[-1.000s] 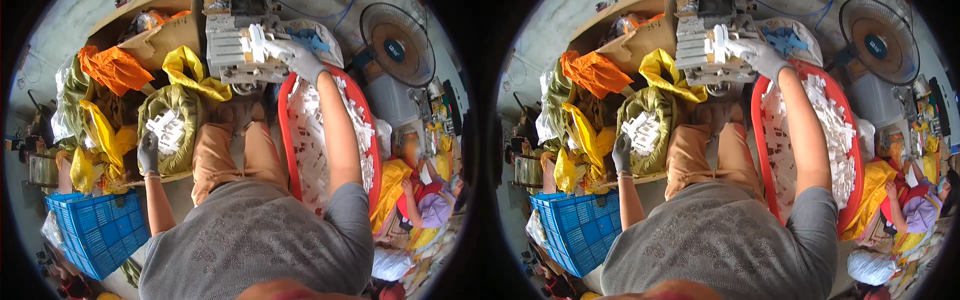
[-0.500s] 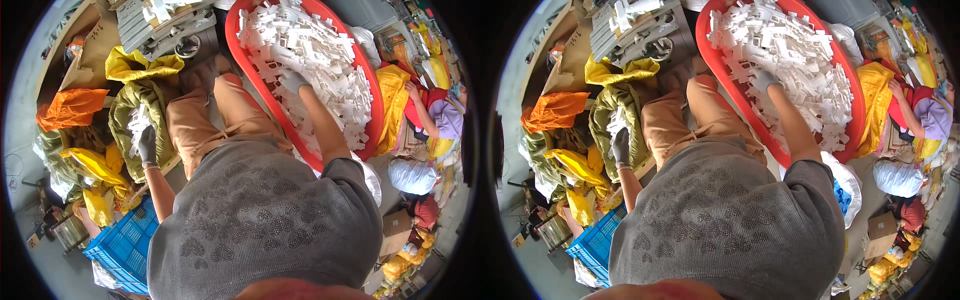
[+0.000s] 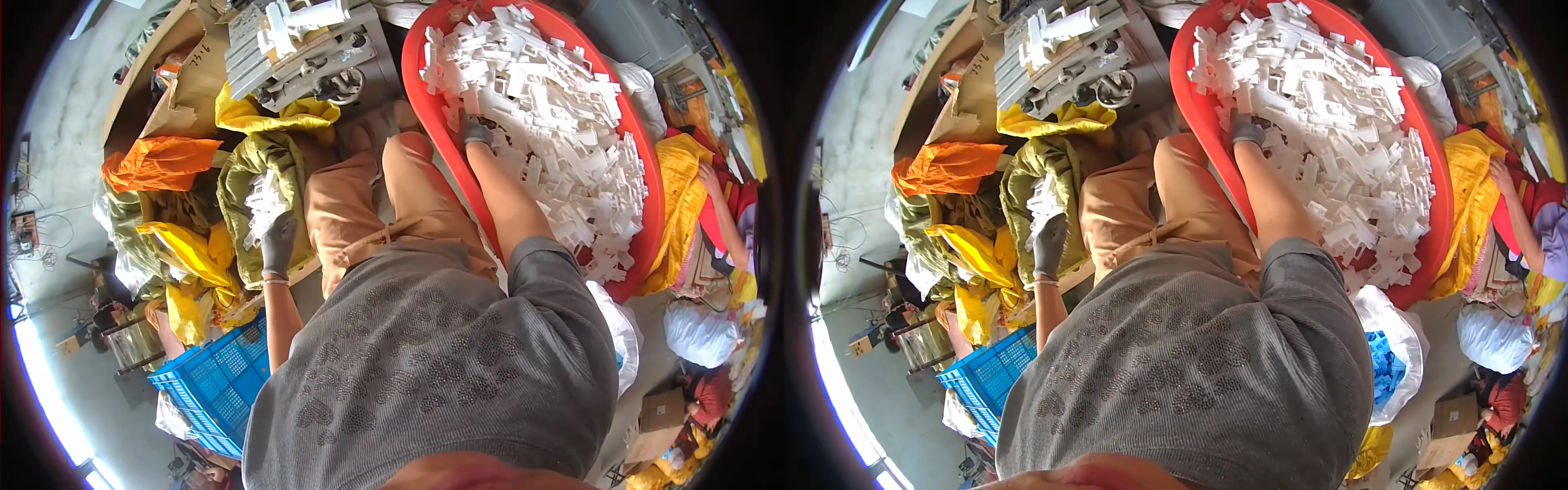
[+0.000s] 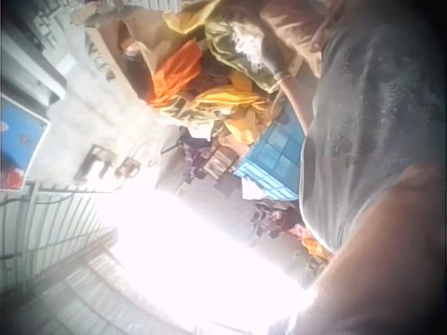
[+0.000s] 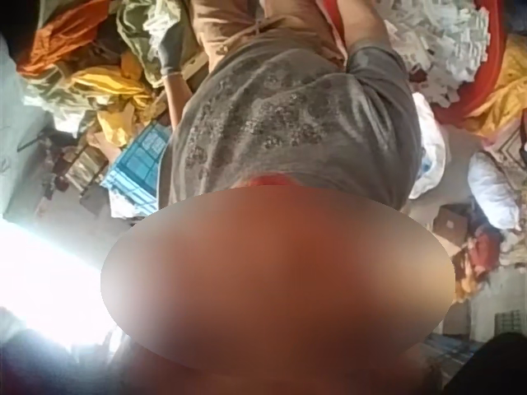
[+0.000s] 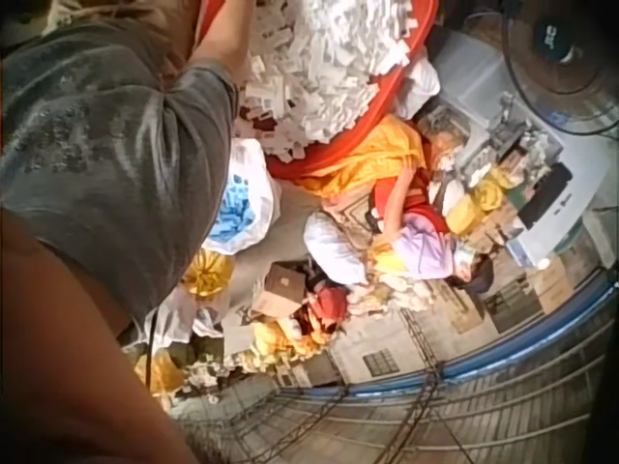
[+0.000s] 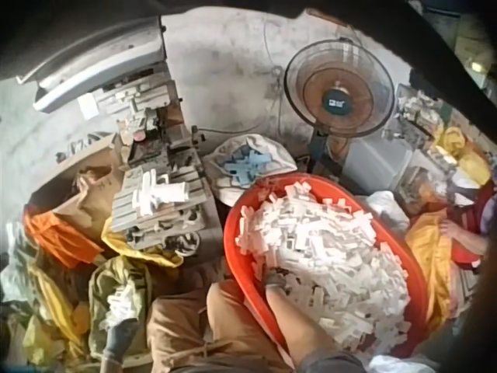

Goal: The person is using a manual press machine to assemble white plastic components and then sorting them into bags.

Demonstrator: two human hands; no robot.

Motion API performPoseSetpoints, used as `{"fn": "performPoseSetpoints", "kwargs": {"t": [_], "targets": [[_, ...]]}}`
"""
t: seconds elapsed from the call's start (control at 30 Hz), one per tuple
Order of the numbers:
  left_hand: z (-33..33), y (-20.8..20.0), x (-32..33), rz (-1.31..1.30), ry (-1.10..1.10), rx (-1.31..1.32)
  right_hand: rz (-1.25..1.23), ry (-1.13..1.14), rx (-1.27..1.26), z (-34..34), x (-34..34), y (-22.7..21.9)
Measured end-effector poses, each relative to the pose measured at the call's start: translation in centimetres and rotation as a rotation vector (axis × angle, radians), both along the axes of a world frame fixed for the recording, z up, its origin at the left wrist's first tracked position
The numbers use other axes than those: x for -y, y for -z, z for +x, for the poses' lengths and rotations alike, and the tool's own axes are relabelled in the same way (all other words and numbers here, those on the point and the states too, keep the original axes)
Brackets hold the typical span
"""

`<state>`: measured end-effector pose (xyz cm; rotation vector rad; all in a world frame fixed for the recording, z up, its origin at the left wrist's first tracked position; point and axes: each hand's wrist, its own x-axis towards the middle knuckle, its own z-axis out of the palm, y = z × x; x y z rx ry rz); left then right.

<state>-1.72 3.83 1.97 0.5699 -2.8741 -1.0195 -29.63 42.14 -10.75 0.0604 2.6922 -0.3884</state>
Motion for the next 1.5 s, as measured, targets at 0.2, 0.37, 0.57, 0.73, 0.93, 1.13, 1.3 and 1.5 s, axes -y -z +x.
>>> {"fn": "performPoseSetpoints", "kwargs": {"t": [0.2,0.37,0.57,0.73,0.93,1.13,1.3,1.5], "targets": [[-0.1,0.3,0.2,0.024,-0.069,0.066,-0.328,0.060,-0.348,2.5,-3.8,-2.5],[-2.2,-1.0,-0.5,0.039,-0.078,-0.026,-0.416,0.072,-0.388,7.9,-11.6,-2.4],[-8.0,-6.5,-1.3,0.010,-0.016,-0.292,-0.274,-0.013,-0.317,12.9,-16.6,0.1],[-12.2,-13.6,-1.8,-0.181,-0.031,-0.699,-0.501,0.162,-0.428,11.6,-13.9,-1.7],[-18.0,-17.6,-1.5,-0.343,0.179,-0.707,-1.156,0.567,-0.138,10.5,-8.9,-10.7],[-23.5,-18.8,-2.6,0.053,0.278,-0.429,-1.556,0.477,-0.137,9.6,-8.3,-12.7],[-25.2,-19.1,-2.2,-0.135,0.347,-0.558,-1.745,0.366,-0.104,8.9,-6.8,-15.9],[-25.1,-18.4,-2.2,-0.062,0.292,-0.601,-1.798,0.116,-0.124,3.5,-1.7,-22.6]]}}
